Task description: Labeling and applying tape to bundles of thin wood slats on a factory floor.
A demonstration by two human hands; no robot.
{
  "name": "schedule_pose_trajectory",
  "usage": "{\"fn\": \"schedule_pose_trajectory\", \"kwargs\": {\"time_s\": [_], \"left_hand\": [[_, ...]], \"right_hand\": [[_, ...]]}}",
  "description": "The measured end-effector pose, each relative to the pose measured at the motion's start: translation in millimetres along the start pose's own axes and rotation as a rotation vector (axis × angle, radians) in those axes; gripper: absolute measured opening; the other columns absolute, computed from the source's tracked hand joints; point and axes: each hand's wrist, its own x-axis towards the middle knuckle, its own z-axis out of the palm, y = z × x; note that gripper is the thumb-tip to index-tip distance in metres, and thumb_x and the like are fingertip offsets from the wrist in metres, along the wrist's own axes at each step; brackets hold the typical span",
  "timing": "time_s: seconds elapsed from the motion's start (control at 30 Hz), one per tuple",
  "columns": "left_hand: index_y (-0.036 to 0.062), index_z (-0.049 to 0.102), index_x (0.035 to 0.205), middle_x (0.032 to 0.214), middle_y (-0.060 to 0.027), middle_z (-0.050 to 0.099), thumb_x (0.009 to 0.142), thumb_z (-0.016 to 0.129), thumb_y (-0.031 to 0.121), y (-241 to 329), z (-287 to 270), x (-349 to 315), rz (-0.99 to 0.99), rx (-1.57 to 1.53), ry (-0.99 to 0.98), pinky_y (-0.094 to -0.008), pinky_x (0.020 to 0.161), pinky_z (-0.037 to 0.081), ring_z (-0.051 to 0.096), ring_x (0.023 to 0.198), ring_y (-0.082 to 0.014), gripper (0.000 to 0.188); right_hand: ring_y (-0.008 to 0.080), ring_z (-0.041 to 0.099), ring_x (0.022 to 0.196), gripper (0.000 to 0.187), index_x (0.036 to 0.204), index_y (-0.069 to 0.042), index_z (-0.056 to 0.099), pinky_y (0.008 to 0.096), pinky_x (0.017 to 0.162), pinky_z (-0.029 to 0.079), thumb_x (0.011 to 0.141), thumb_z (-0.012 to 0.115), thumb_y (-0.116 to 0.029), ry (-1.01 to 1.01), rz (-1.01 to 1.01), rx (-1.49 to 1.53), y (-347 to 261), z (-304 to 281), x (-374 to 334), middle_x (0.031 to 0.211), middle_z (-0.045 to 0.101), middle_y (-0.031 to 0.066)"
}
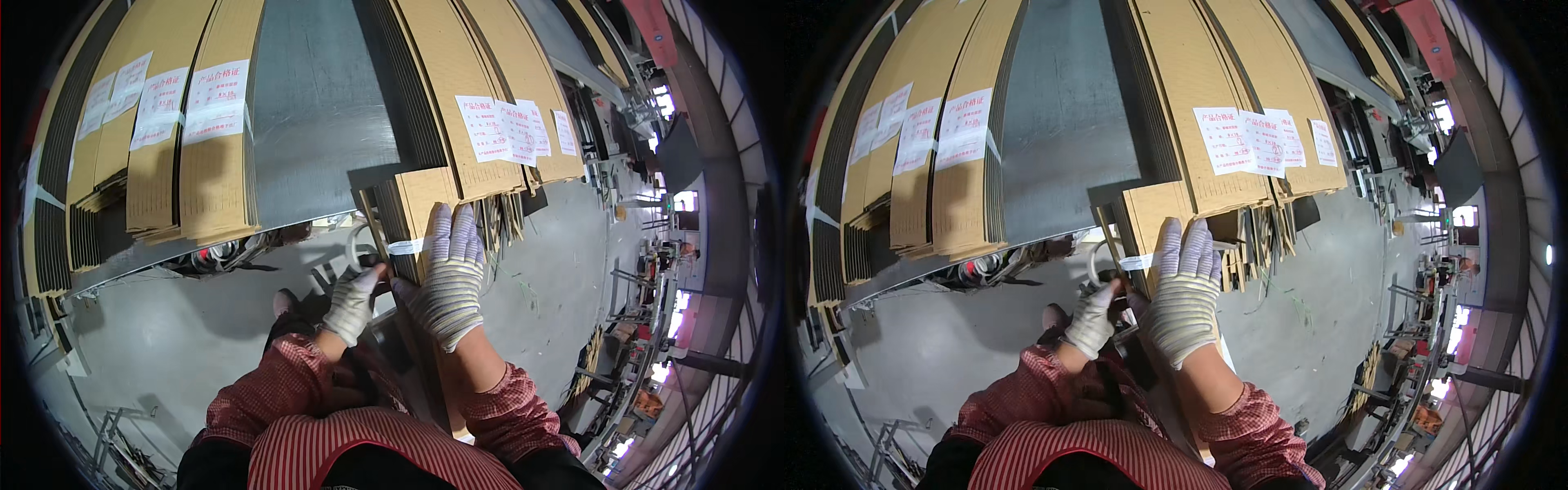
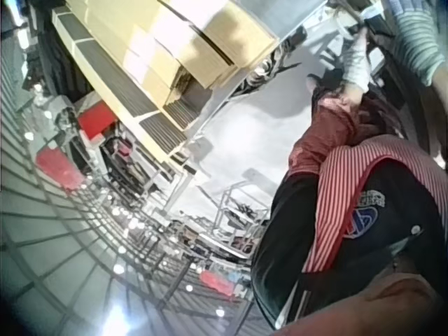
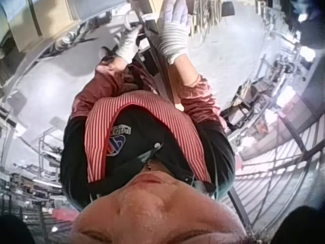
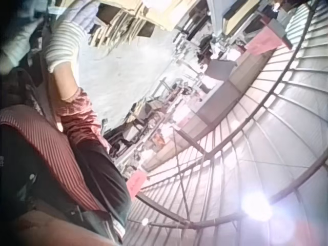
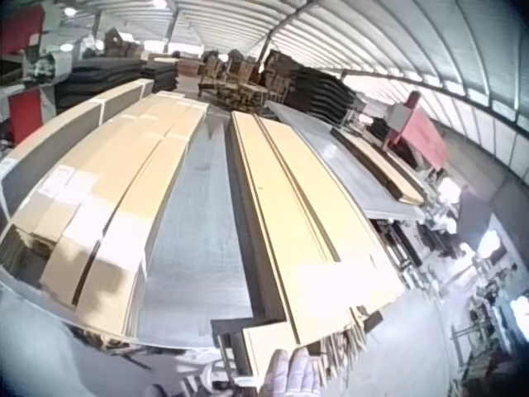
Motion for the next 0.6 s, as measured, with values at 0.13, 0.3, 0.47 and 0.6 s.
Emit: {"fn": "schedule_pose_trajectory", "kwargs": {"time_s": [0.13, 0.3, 0.47, 0.6], "left_hand": [[0.0070, 0.065, 0.084, 0.077, 0.0000, 0.064, 0.080, 0.071, 0.013, -9, 2, 11, -0.209, -0.236, -0.014, -0.0245, 0.062, 0.048, 0.059, 0.068, -0.0105, 0.009], [0.0087, 0.065, 0.085, 0.076, 0.0006, 0.063, 0.081, 0.069, 0.006, -17, 5, 21, -0.154, -0.335, -0.060, -0.0264, 0.062, 0.047, 0.059, 0.067, -0.0113, 0.006], [0.0084, 0.065, 0.085, 0.076, -0.0002, 0.062, 0.082, 0.069, 0.029, -12, 11, 15, -0.238, -0.499, -0.133, -0.0274, 0.063, 0.045, 0.055, 0.066, -0.0115, 0.021], [0.0075, 0.066, 0.082, 0.074, -0.0006, 0.060, 0.083, 0.068, 0.028, -13, 13, 16, -0.174, -0.280, 0.062, -0.0270, 0.061, 0.043, 0.054, 0.064, -0.0120, 0.021]], "right_hand": [[0.0484, 0.030, 0.126, 0.115, 0.141, 0.002, 0.020, 0.0526, 0.102, 0.028, 0.053, 0.083, -0.036, 0.023, 0.000, -0.024, 3, 5, 0, 0.141, 0.021, 0.0341], [0.0446, 0.018, 0.134, 0.113, 0.143, 0.000, 0.012, 0.0521, 0.109, 0.017, 0.060, 0.081, -0.033, -0.090, 0.043, -0.034, -1, -3, 1, 0.142, 0.017, 0.0329], [0.0454, 0.020, 0.134, 0.113, 0.143, 0.000, 0.013, 0.0523, 0.108, 0.018, 0.059, 0.081, -0.033, -0.109, 0.057, -0.032, -2, -8, 3, 0.142, 0.018, 0.0329], [0.0478, 0.022, 0.131, 0.111, 0.143, 0.000, 0.015, 0.0521, 0.107, 0.020, 0.058, 0.081, -0.031, -0.116, 0.076, 0.032, 0, -7, -5, 0.140, 0.019, 0.0346]]}}
